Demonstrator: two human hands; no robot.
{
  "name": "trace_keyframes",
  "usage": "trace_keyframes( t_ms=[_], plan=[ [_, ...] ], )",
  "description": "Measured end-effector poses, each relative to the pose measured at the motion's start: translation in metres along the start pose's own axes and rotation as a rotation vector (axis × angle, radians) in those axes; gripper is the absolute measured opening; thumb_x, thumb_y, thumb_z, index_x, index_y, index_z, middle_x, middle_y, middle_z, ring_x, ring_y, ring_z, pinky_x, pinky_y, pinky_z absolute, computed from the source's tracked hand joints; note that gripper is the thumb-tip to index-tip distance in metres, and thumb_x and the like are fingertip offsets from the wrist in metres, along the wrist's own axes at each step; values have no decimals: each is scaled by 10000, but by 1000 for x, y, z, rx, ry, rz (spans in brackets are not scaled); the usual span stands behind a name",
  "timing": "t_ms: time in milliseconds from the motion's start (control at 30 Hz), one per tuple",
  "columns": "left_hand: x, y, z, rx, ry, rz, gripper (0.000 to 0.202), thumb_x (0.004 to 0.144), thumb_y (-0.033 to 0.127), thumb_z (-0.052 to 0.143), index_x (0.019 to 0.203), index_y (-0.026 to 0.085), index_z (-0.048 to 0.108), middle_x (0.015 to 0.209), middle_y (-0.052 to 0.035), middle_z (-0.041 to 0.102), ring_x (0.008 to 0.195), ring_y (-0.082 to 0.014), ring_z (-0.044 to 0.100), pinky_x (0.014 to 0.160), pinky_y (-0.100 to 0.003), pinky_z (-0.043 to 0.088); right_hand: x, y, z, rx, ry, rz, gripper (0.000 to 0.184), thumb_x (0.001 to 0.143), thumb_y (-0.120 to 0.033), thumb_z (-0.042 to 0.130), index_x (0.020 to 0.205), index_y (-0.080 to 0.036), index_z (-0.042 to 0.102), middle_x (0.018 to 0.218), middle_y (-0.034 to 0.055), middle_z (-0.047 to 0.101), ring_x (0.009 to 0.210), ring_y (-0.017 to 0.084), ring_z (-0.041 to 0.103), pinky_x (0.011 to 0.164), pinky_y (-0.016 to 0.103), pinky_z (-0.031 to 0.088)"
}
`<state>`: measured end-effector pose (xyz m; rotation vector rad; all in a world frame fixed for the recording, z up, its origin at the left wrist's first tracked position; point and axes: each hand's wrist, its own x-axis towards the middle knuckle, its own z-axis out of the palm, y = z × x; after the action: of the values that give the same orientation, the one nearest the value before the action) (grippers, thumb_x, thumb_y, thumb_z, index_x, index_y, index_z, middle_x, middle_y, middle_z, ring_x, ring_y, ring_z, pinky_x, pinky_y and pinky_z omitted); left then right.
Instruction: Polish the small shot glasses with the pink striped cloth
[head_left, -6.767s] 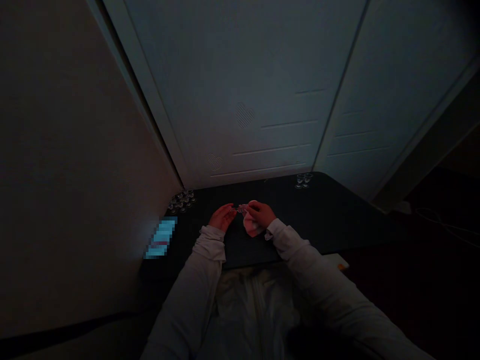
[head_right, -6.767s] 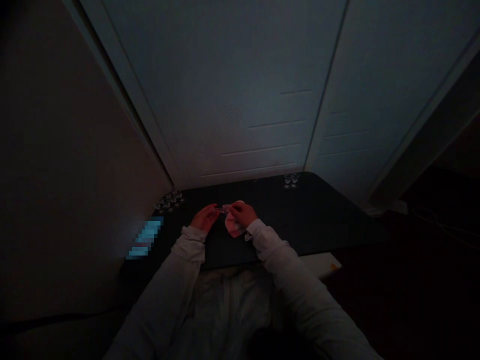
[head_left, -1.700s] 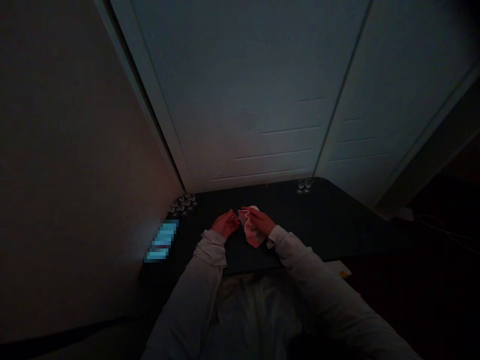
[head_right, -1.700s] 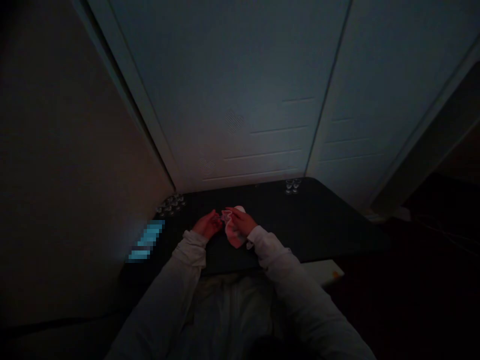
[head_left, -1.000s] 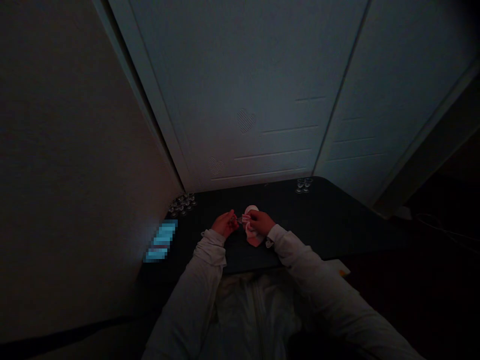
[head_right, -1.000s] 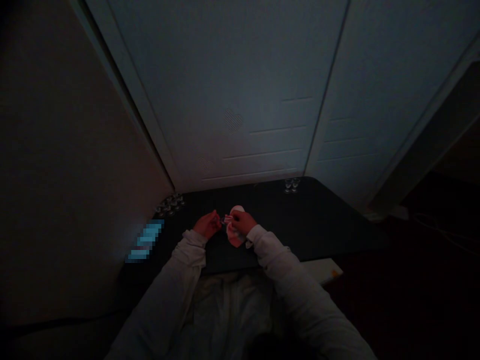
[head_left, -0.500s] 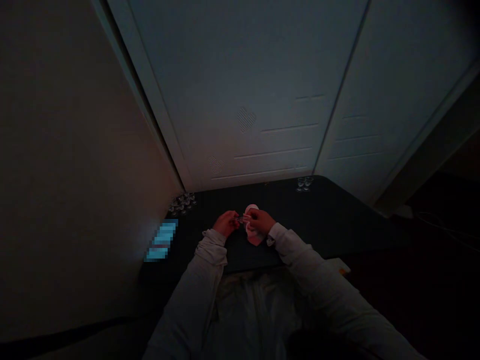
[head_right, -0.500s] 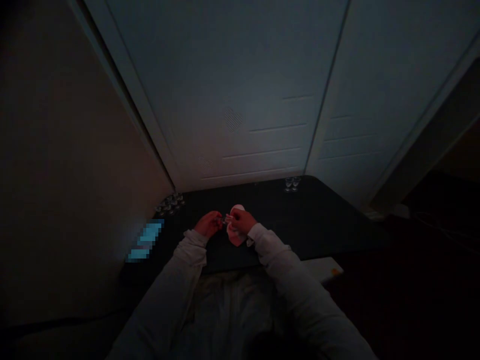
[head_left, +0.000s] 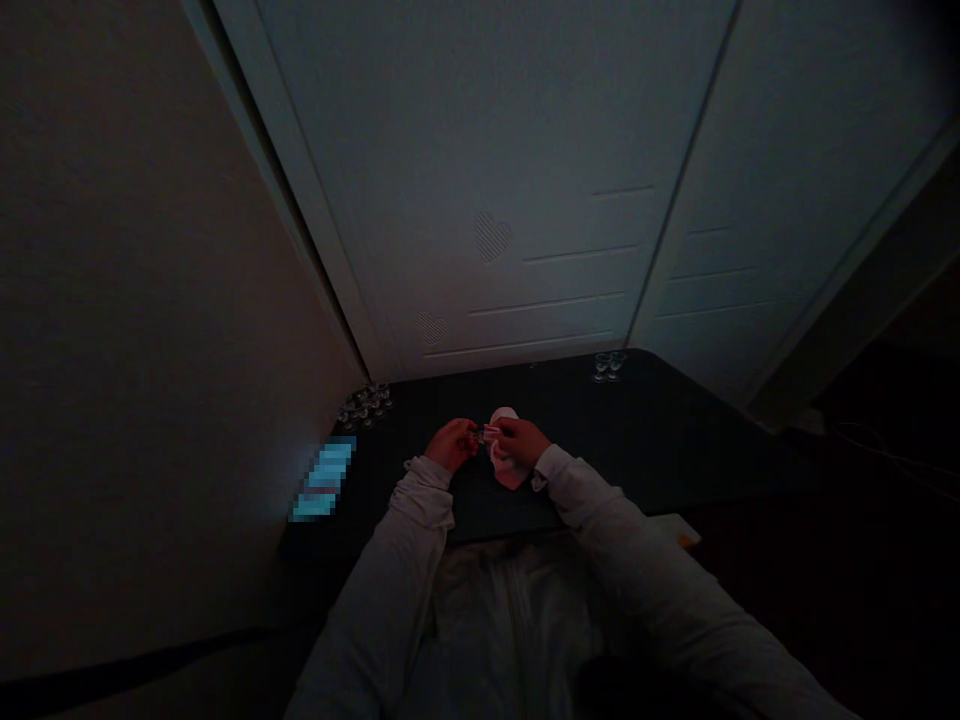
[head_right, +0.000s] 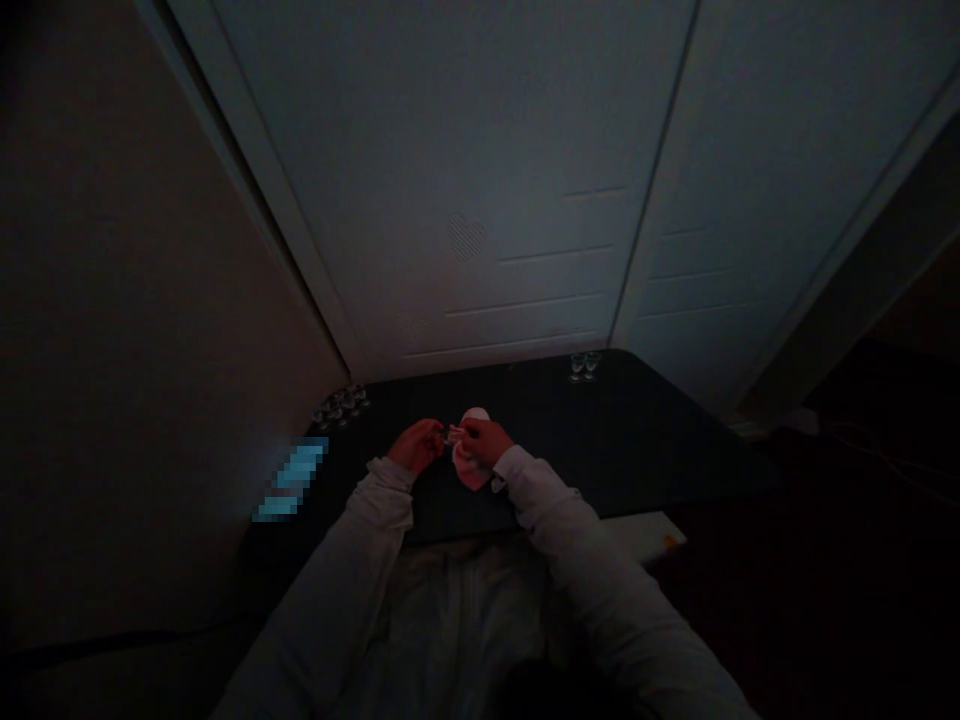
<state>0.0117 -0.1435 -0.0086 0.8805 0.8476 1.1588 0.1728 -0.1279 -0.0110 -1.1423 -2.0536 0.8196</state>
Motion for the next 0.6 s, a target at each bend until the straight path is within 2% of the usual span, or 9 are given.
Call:
trace_keyframes(
  t_ms=[200,600],
  plan=[
    [-1,2,0,-15,-1,-13,234,611,322,589,741,145,506,496,20,483,465,-94,476,474,-233,356,-2,-5,-4,-50,-57,-16,233,717,-265,396,689,-133,587,624,6,543,590,94,461,532,187,311],
    [0,0,-1,-8,-15,0,213,626,294,575,749,132,512,481,21,479,441,-97,476,456,-231,344,-1,-2,-2,-47,-39,-14,226,697,-324,440,674,-139,568,571,-18,502,559,79,426,510,179,285]
  ],
)
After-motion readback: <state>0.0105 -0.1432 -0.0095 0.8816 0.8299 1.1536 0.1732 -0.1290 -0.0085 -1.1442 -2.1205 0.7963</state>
